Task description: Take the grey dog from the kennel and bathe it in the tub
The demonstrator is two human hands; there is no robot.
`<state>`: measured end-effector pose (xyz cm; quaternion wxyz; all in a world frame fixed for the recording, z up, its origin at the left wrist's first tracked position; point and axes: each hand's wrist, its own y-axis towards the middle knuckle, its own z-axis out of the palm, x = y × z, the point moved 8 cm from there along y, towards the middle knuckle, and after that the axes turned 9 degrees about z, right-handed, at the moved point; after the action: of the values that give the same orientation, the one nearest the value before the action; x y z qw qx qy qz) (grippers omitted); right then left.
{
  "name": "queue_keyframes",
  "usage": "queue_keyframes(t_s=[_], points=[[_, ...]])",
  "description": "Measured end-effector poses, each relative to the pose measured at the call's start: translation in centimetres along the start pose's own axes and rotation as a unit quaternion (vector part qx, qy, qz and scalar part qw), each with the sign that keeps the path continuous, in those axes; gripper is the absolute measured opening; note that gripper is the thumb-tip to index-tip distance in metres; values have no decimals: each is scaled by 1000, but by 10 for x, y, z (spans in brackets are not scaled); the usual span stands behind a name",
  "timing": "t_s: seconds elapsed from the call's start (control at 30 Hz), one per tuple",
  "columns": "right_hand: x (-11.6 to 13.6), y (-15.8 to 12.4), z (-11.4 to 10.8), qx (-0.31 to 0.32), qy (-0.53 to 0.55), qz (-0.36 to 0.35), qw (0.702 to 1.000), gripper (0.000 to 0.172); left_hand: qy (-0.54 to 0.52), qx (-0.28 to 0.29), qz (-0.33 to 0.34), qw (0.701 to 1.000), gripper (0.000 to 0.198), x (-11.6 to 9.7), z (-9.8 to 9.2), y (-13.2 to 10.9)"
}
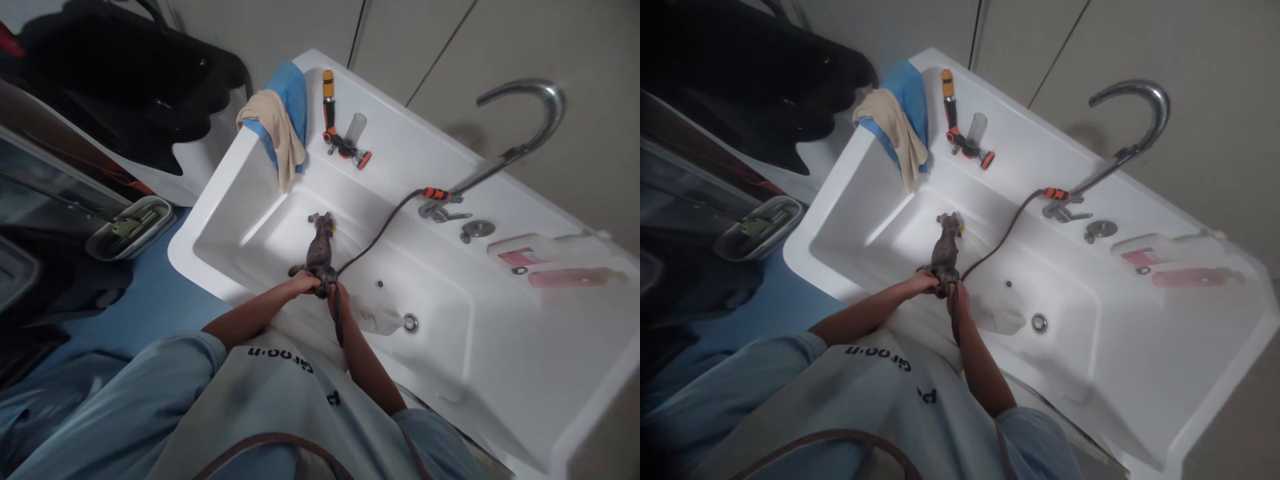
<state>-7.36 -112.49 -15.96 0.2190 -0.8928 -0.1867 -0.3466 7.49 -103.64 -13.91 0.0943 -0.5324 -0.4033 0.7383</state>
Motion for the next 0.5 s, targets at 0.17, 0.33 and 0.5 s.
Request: queue_keyframes(t_s=[0.17, 0.33, 0.5], points=[[4, -1, -4, -12, -9, 21, 1000, 38, -40, 49, 4, 998, 19, 5, 3, 1], [8, -2, -8, -9, -9, 41, 999, 37, -18, 50, -2, 999, 20, 6, 0, 3], [8, -1, -8, -7, -8, 51, 999, 36, 20, 33, 5, 999, 20, 6, 1, 6]])
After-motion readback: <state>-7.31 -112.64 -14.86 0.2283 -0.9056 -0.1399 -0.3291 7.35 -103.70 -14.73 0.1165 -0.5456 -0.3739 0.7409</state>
